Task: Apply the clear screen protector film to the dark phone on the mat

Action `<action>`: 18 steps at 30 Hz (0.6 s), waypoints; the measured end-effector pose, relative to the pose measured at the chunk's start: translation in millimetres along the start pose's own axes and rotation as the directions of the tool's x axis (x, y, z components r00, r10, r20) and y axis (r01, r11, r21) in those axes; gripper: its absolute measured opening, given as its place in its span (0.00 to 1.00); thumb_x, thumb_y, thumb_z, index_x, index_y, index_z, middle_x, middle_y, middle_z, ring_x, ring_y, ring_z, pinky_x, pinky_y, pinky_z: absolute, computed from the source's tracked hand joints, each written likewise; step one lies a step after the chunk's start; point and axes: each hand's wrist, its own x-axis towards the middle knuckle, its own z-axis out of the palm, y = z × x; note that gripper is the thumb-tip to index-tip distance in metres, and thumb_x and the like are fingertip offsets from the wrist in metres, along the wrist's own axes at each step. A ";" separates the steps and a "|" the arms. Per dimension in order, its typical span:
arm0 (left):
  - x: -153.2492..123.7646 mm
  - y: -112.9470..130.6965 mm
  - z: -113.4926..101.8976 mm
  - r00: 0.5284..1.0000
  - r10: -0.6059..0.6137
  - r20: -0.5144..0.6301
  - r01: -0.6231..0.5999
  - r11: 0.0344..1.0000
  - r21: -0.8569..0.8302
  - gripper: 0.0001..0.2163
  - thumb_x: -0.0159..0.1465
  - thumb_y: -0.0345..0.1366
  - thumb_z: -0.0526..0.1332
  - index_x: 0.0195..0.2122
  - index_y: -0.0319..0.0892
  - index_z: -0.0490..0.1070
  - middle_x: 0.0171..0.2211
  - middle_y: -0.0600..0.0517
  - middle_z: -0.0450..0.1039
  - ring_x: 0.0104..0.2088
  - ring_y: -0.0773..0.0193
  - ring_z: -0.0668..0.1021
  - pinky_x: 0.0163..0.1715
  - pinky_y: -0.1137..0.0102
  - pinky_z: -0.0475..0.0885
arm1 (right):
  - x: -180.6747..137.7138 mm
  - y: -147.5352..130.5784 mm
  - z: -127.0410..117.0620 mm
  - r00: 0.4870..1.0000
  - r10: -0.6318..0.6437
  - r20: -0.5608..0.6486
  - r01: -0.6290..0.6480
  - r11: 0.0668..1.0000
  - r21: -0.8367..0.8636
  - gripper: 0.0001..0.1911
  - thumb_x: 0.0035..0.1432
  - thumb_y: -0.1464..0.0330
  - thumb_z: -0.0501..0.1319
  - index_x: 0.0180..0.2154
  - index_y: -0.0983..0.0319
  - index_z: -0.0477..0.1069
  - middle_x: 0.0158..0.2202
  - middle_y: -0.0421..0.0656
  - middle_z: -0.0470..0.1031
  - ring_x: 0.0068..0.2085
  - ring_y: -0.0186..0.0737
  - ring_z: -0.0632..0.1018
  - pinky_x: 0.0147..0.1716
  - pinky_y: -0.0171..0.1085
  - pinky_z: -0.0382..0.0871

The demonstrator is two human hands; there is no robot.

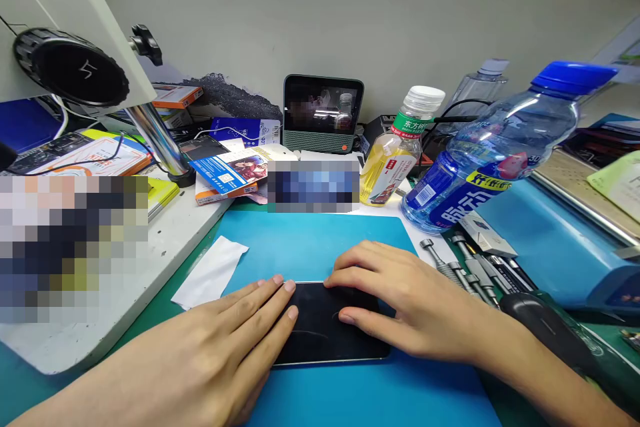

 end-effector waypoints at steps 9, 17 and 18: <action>6.0 1.1 -2.7 1.000 -0.010 -0.013 0.010 1.000 0.020 0.19 0.84 0.32 0.52 0.69 0.34 0.75 0.67 0.41 0.79 0.65 0.45 0.84 0.62 0.57 0.82 | -0.3 -1.4 -2.0 1.000 0.005 -0.003 -0.005 1.000 0.000 0.14 0.78 0.60 0.65 0.58 0.58 0.80 0.55 0.46 0.83 0.53 0.46 0.82 0.54 0.44 0.75; 7.2 -0.1 -5.4 1.000 -0.009 0.011 0.009 1.000 0.025 0.20 0.82 0.30 0.52 0.69 0.35 0.75 0.67 0.43 0.80 0.65 0.46 0.84 0.63 0.58 0.82 | 1.3 -1.8 -1.2 1.000 0.009 0.004 -0.009 1.000 -0.003 0.15 0.79 0.58 0.64 0.58 0.59 0.80 0.54 0.47 0.84 0.52 0.48 0.83 0.53 0.45 0.76; 7.6 -0.5 -6.0 1.000 -0.007 0.011 0.007 1.000 0.023 0.20 0.82 0.30 0.53 0.69 0.36 0.76 0.67 0.43 0.81 0.65 0.47 0.84 0.63 0.59 0.82 | 1.1 -1.4 -1.3 1.000 0.010 0.003 -0.010 1.000 -0.003 0.15 0.79 0.58 0.64 0.58 0.59 0.80 0.54 0.47 0.84 0.52 0.48 0.83 0.53 0.44 0.76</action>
